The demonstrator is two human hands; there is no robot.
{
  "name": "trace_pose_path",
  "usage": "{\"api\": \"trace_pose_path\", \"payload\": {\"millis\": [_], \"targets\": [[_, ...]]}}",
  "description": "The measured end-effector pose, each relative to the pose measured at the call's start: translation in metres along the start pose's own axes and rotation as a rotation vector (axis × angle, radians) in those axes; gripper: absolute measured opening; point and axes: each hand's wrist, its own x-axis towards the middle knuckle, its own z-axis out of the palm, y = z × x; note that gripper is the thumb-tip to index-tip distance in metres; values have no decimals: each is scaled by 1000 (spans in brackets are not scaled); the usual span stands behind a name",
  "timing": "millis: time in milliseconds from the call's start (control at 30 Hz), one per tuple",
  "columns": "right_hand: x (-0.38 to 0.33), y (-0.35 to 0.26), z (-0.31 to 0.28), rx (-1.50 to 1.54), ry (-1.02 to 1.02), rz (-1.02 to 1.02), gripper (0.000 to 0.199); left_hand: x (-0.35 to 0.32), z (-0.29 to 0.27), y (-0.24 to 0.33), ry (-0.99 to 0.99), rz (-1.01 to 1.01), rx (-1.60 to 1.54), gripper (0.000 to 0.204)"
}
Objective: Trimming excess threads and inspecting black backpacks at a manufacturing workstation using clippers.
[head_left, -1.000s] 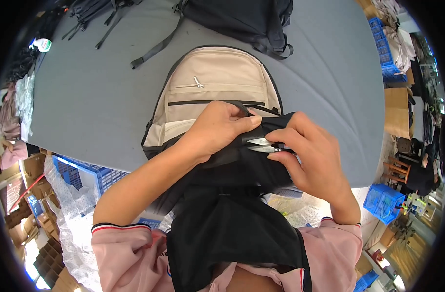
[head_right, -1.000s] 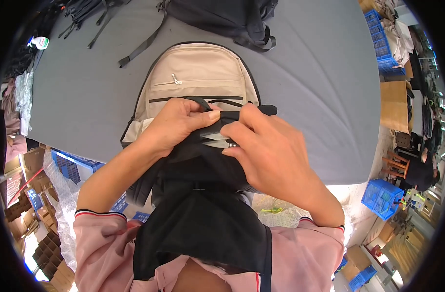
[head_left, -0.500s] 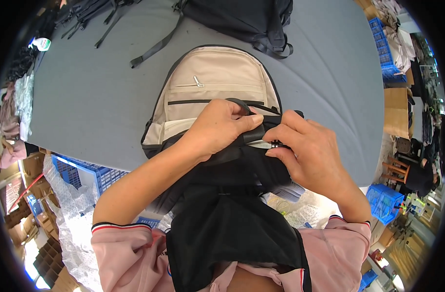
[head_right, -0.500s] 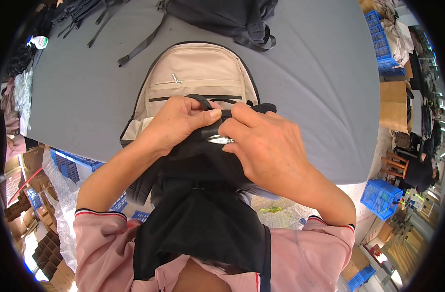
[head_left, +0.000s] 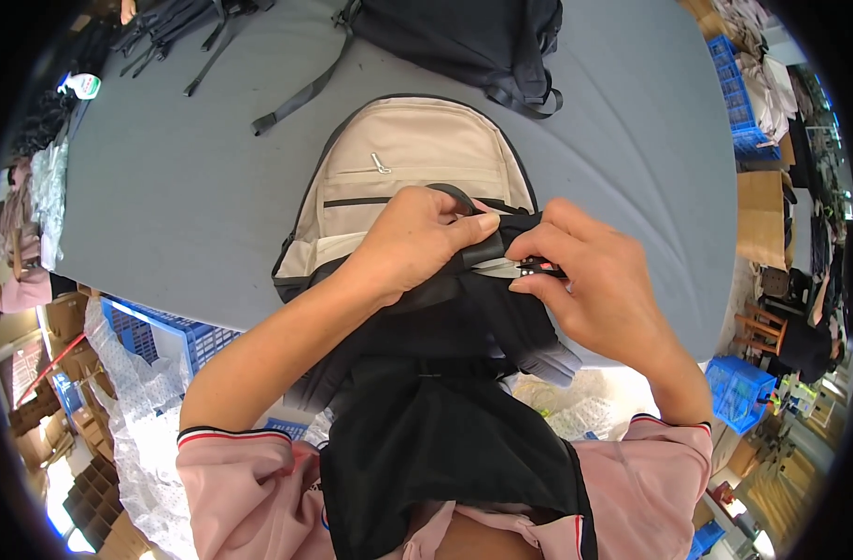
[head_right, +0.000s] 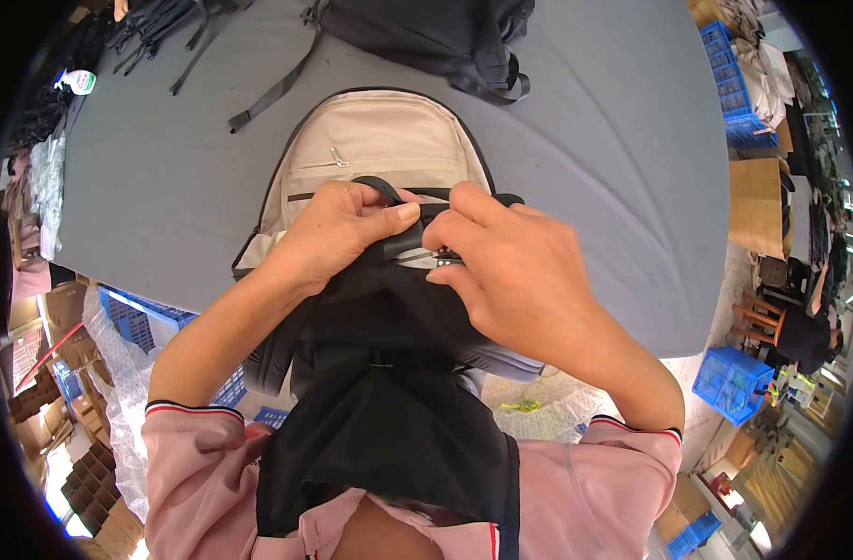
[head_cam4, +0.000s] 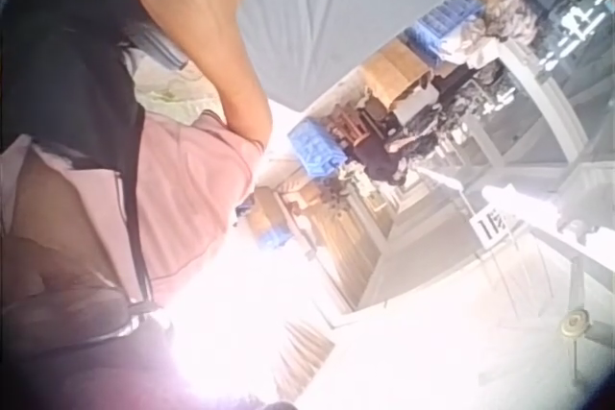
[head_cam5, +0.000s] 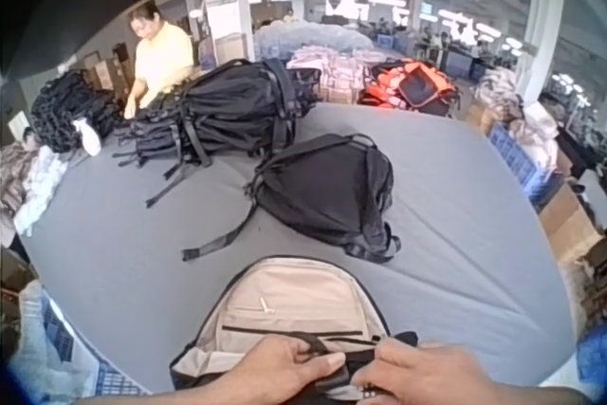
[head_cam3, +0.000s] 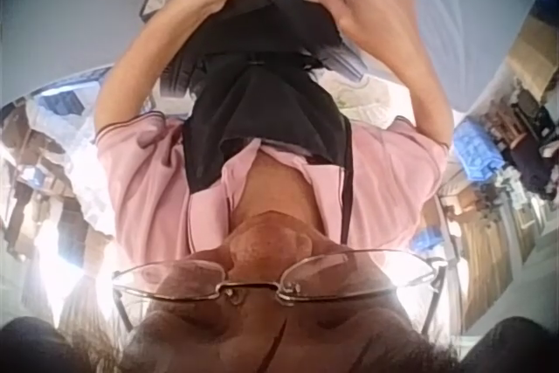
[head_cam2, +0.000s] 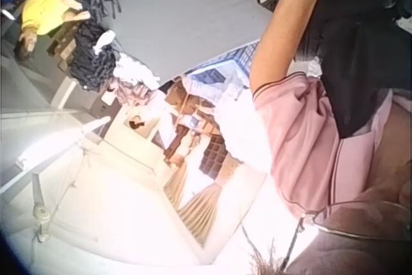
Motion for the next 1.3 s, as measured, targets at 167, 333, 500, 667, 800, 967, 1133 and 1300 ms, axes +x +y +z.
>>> {"api": "trace_pose_path", "payload": {"millis": [167,333,500,667,800,967,1133,1300], "targets": [[7,5,7,-61,-44,-48,24,0,-10,9,-26,29,103,33],[5,49,65,520,226,225,26,10,-45,16,100,664,700,30],[18,69,99,740,171,452,32,-7,-78,-32,674,760,701,34],[18,87,117,666,132,383,35,-14,-87,-79,445,47,-131,37],[20,85,116,769,135,399,32,-9,-81,-76,410,61,-137,36],[26,84,117,800,154,414,26,-5,-86,-79,398,35,-142,38],[25,84,119,851,168,465,23,-3,-85,-82,432,41,-127,40],[-18,106,110,733,47,557,29,-43,-103,-76,172,-131,-14,35]]}}
